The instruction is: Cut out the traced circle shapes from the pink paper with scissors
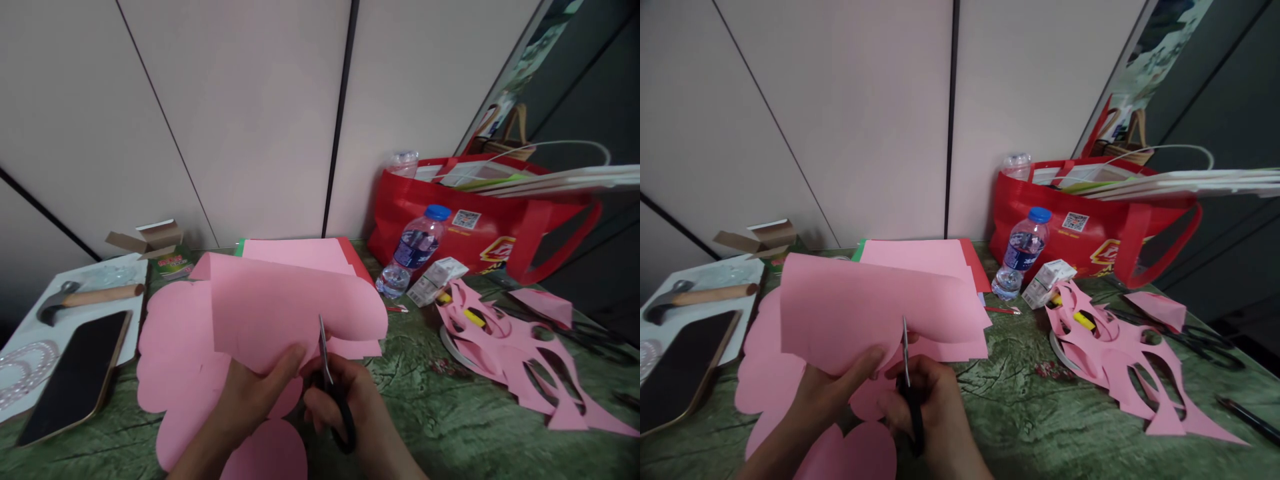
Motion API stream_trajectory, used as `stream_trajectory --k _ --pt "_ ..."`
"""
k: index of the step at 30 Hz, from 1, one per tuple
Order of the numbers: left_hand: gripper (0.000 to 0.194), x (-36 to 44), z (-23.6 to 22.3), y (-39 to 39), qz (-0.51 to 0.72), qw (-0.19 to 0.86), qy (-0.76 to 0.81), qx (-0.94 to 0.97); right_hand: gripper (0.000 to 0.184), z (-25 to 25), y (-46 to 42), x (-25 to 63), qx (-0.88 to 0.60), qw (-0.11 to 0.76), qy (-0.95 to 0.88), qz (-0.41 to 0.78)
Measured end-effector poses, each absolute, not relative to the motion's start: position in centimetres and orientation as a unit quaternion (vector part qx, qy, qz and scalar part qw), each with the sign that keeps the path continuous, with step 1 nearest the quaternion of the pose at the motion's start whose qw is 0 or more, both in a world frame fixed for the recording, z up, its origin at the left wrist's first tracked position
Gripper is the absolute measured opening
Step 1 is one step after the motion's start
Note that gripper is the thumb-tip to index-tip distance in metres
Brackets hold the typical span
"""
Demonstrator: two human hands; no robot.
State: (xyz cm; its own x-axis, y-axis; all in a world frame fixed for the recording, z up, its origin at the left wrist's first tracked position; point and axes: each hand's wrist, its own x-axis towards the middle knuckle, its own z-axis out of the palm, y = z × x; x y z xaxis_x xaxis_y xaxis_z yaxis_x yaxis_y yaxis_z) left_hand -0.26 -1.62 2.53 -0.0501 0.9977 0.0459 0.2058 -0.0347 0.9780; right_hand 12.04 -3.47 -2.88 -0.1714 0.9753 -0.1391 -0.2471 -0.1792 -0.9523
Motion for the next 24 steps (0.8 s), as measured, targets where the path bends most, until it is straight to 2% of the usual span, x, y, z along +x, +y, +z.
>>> stream_trajectory --k 6,15,24 --pt "0.016 0.3 2.6 -1.9 0.475 0.470 0.535 0.517 0.009 -2.1 -3.1 12.5 -0.400 0.528 -0.466 0.586" --pt "0.017 0.4 2.5 -1.9 0.470 0.464 0.545 0.517 0.011 -1.6 -3.1 12.5 -0.384 0.543 -0.480 0.572" --pt "0.018 0.3 2.4 -1.9 0.474 0.454 0.544 0.524 0.004 -1.5 -3.2 12.6 -0.402 0.517 -0.475 0.588"
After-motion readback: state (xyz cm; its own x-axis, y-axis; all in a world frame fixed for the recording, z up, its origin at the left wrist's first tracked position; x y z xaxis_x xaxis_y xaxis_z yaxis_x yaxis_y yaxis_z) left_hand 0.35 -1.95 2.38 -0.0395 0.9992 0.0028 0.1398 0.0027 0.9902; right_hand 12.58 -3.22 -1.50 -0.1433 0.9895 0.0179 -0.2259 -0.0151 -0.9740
